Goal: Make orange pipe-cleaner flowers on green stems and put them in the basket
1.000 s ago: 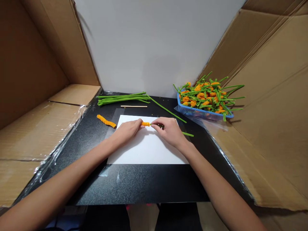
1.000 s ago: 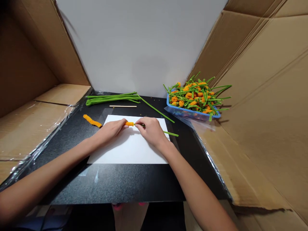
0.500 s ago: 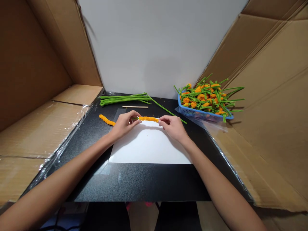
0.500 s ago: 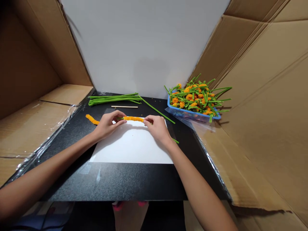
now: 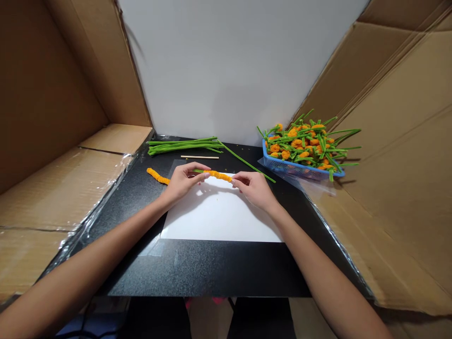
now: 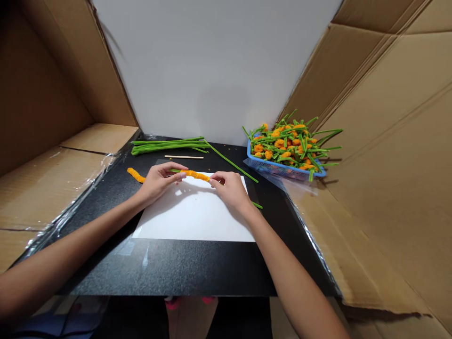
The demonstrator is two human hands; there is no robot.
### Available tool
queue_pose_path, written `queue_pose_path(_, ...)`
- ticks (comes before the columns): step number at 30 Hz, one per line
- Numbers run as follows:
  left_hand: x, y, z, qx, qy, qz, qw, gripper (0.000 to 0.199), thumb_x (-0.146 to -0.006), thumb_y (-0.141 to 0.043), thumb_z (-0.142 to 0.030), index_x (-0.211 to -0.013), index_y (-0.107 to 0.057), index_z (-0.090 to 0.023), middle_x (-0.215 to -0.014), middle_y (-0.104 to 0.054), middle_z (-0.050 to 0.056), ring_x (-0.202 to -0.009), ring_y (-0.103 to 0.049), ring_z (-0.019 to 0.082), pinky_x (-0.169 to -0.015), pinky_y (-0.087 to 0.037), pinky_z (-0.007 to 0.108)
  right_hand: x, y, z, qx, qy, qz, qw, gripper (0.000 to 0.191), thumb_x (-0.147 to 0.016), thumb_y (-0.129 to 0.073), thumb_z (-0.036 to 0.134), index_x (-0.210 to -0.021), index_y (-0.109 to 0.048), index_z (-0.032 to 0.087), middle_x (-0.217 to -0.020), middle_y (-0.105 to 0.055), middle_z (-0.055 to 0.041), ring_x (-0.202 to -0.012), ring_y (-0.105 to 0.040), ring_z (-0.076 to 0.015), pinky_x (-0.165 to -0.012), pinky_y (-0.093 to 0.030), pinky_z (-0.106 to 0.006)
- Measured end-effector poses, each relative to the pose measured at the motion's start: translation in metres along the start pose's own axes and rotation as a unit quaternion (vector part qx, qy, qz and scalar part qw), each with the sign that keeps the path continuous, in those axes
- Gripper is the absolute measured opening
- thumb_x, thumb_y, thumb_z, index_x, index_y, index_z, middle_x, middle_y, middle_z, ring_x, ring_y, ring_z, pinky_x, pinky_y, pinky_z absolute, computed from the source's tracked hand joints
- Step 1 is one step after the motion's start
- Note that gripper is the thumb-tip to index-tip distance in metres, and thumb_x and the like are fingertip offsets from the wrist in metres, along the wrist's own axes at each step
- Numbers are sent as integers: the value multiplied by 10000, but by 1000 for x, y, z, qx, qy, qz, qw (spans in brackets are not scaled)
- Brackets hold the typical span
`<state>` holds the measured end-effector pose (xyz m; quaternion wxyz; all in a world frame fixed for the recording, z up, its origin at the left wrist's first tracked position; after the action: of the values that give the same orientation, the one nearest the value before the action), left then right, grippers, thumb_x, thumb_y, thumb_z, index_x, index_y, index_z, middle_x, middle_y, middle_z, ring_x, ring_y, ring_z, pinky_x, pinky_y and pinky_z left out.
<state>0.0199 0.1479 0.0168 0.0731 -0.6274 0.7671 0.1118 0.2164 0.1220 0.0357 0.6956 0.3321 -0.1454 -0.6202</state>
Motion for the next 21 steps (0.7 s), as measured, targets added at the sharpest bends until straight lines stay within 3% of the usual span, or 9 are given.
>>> queue_pose_path(4, 1, -1, 6, 27, 30, -5, 999, 309, -677, -871, -371, -877, -780, -154, -795, -737, 48, -579, -568, 96, -554, -440, 217, 0, 0, -1, -3, -4, 2, 1000, 213, -830, -610, 324, -765, -739, 167, -705, -708, -33, -594, -565, -146, -605, -390, -275)
queue_pose_path(10, -2, 15, 13, 116, 46, -62, 990, 327, -622, -907, -357, -837, -782, -145, -688, -700, 32, -614, -573, 110, -611, -456, 235, -2, 7, -8, -14, -30, -2, 999, 196, -794, -648, 327, -768, -746, 160, -679, -702, -37, -595, -572, -153, -606, -402, -280)
queue_pose_path(17, -3, 10, 13, 141, 58, -37, 988, 317, -626, -908, -349, -824, -776, -140, -692, -697, 35, -614, -578, 112, -618, -465, 250, -3, 3, 2, -32, 21, 8, 999, 187, -801, -622, 316, -751, -735, 176, -708, -717, -36, -632, -580, -156, -625, -410, -279)
queue_pose_path(21, -3, 5, 13, 139, 60, -15, 988, 297, -640, -901, -337, -822, -775, -139, -673, -691, 32, -596, -564, 102, -599, -446, 237, -3, 7, 1, -40, 15, -2, 999, 179, -787, -626, 315, -761, -729, 171, -705, -701, -30, -598, -536, -140, -612, -398, -278)
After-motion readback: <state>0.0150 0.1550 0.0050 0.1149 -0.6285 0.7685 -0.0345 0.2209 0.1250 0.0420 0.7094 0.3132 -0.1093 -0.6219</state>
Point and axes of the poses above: each hand's wrist, its own x-axis away from the middle knuckle, its own y-axis out of the back of the hand, z = x × y, the point moved 10 cm from there along -x, towards the middle knuckle
